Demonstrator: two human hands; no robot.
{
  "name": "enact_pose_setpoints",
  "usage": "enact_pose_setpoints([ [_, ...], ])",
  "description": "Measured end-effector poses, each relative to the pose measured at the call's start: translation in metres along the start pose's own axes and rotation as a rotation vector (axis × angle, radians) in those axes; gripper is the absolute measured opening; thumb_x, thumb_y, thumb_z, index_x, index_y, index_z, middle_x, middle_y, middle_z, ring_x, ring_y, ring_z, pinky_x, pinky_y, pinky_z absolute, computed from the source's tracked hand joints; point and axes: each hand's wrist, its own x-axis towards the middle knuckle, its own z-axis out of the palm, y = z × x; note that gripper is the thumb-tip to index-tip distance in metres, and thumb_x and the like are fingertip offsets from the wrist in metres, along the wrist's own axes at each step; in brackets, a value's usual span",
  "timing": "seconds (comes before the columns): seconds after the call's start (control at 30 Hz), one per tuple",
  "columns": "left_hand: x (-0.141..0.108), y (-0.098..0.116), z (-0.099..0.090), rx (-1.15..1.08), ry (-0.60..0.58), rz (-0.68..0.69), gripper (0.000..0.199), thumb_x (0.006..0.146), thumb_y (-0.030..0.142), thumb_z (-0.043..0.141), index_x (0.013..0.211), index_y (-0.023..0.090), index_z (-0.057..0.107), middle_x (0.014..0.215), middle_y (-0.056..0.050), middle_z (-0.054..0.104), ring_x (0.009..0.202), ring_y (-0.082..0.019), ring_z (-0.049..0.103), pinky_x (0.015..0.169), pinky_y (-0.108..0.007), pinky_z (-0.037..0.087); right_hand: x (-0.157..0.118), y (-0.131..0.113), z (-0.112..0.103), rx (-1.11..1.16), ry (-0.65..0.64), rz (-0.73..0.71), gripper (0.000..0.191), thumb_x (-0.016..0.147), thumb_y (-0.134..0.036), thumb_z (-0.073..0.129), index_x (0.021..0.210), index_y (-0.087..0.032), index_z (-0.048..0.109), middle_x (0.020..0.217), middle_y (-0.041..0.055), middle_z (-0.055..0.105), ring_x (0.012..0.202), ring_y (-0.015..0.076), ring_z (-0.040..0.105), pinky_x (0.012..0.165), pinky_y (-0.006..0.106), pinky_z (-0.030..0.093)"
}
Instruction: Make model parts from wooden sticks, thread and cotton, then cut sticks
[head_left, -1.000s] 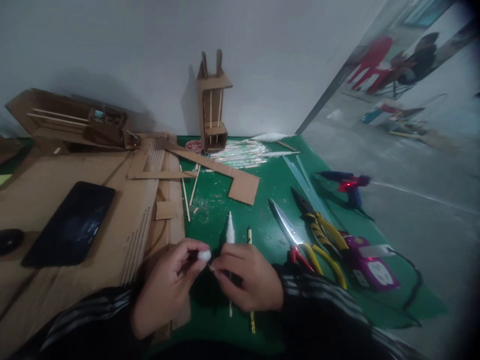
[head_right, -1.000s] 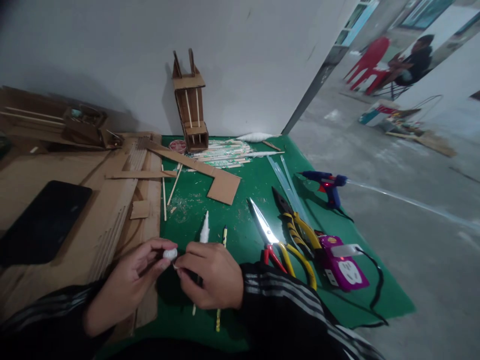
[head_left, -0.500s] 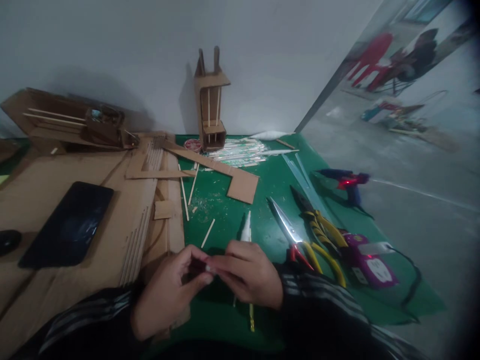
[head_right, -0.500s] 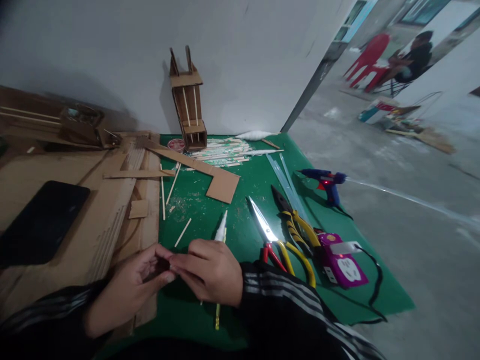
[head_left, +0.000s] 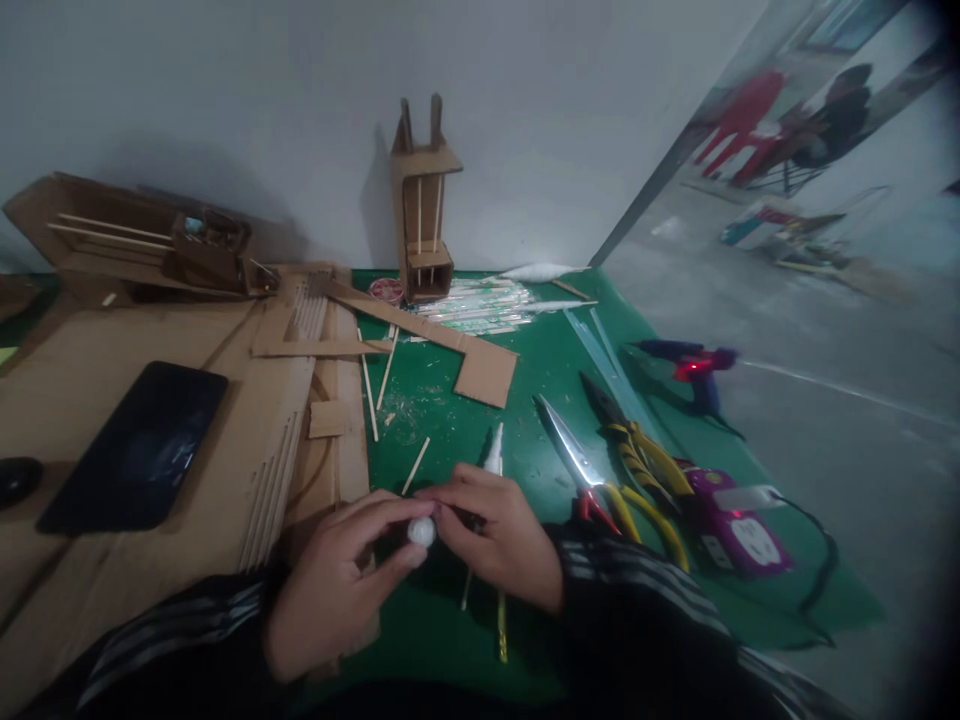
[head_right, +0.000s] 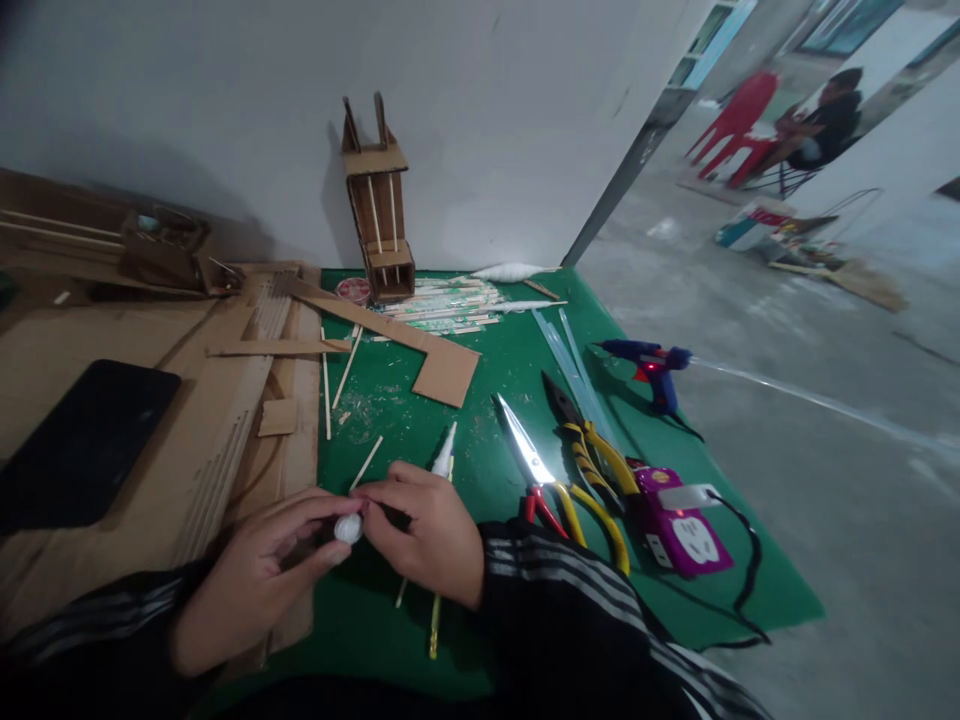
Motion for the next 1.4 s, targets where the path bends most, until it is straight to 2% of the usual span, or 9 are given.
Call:
enact_pose_setpoints([
  [0.17,0.002,0.000,0.002,0.011,0.032,0.077,0.022,0.091,0.027,0.059,0.110,0.030,0.068,0.111,-0.004,0.062,0.105,-0.017,0.061,0.088,-0.025,0.051,0.001,0.003,-0.001,-0.015,-0.014,0.051,0.021,0.090,-0.017,0.056,0.098,-0.016,0.075,0.071,0.0026,0.056,0.065,0.0130,0.055,0.058,0.024,0.041],
  [0.27,0.002,0.000,0.003,-0.038,0.057,0.069,0.020,0.090,0.027,0.060,0.107,0.029,0.069,0.119,-0.006,0.057,0.110,-0.018,0.060,0.087,-0.024,0.052,0.002,0.002,-0.002,-0.028,-0.085,0.077,0.020,0.091,-0.016,0.054,0.091,-0.016,0.074,0.070,0.0020,0.055,0.066,0.0133,0.054,0.059,0.024,0.040],
  [0.37,0.001,-0.002,0.004,-0.136,0.057,0.057,0.019,0.089,0.026,0.061,0.107,0.029,0.068,0.118,-0.005,0.062,0.109,-0.017,0.062,0.089,-0.024,0.052,0.002,0.002,0.000,-0.012,-0.131,0.070,0.020,0.091,-0.014,0.053,0.081,-0.014,0.071,0.068,0.0010,0.053,0.064,0.0125,0.052,0.059,0.024,0.039],
  [0.5,-0.002,-0.006,0.004,-0.159,0.095,-0.016,0.020,0.090,0.027,0.061,0.109,0.027,0.065,0.105,-0.002,0.070,0.096,-0.015,0.067,0.084,-0.022,0.052,-0.002,0.004,0.002,-0.038,-0.172,-0.001,0.019,0.088,-0.014,0.053,0.075,-0.013,0.066,0.067,-0.0004,0.049,0.061,0.0112,0.050,0.056,0.022,0.036],
  [0.67,0.001,-0.006,0.007,-0.183,0.237,-0.082,0.021,0.087,0.029,0.064,0.105,0.024,0.056,0.103,-0.001,0.067,0.099,-0.014,0.065,0.088,-0.022,0.051,-0.005,0.005,0.001,-0.173,-0.242,-0.194,0.022,0.087,-0.017,0.049,0.071,-0.015,0.063,0.065,0.0003,0.048,0.058,0.0118,0.046,0.053,0.025,0.033],
  [0.9,0.004,-0.002,0.004,-0.282,0.105,-0.137,0.013,0.086,0.026,0.064,0.096,0.020,0.060,0.099,-0.004,0.069,0.093,-0.016,0.067,0.083,-0.024,0.053,-0.003,0.001,-0.003,-0.320,-0.175,-0.410,0.015,0.081,-0.015,0.048,0.071,-0.018,0.059,0.063,0.0008,0.048,0.059,0.0150,0.044,0.054,0.029,0.032],
  [1.1,0.007,-0.004,0.003,-0.299,0.098,-0.068,0.009,0.081,0.022,0.070,0.088,0.018,0.067,0.097,-0.006,0.069,0.091,-0.018,0.066,0.079,-0.024,0.055,-0.003,-0.003,-0.005,-0.380,-0.134,-0.494,0.011,0.080,-0.014,0.049,0.074,-0.017,0.058,0.061,0.0009,0.049,0.058,0.0160,0.043,0.052,0.031,0.030],
  [1.23,0.008,-0.005,0.002,-0.279,0.066,-0.036,0.007,0.081,0.019,0.069,0.088,0.018,0.069,0.095,-0.006,0.069,0.089,-0.018,0.067,0.078,-0.024,0.055,-0.003,-0.004,-0.007,-0.420,-0.088,-0.506,0.013,0.085,-0.014,0.049,0.076,-0.016,0.059,0.061,0.0014,0.050,0.058,0.0159,0.042,0.053,0.031,0.029],
  [1.4,0.005,-0.005,0.003,-0.248,0.028,-0.071,0.013,0.082,0.025,0.070,0.093,0.019,0.069,0.096,-0.005,0.069,0.090,-0.017,0.067,0.080,-0.024,0.054,-0.005,-0.001,-0.008,-0.460,-0.029,-0.437,0.014,0.090,-0.013,0.048,0.086,-0.015,0.060,0.065,0.0018,0.054,0.057,0.0151,0.046,0.053,0.030,0.030],
])
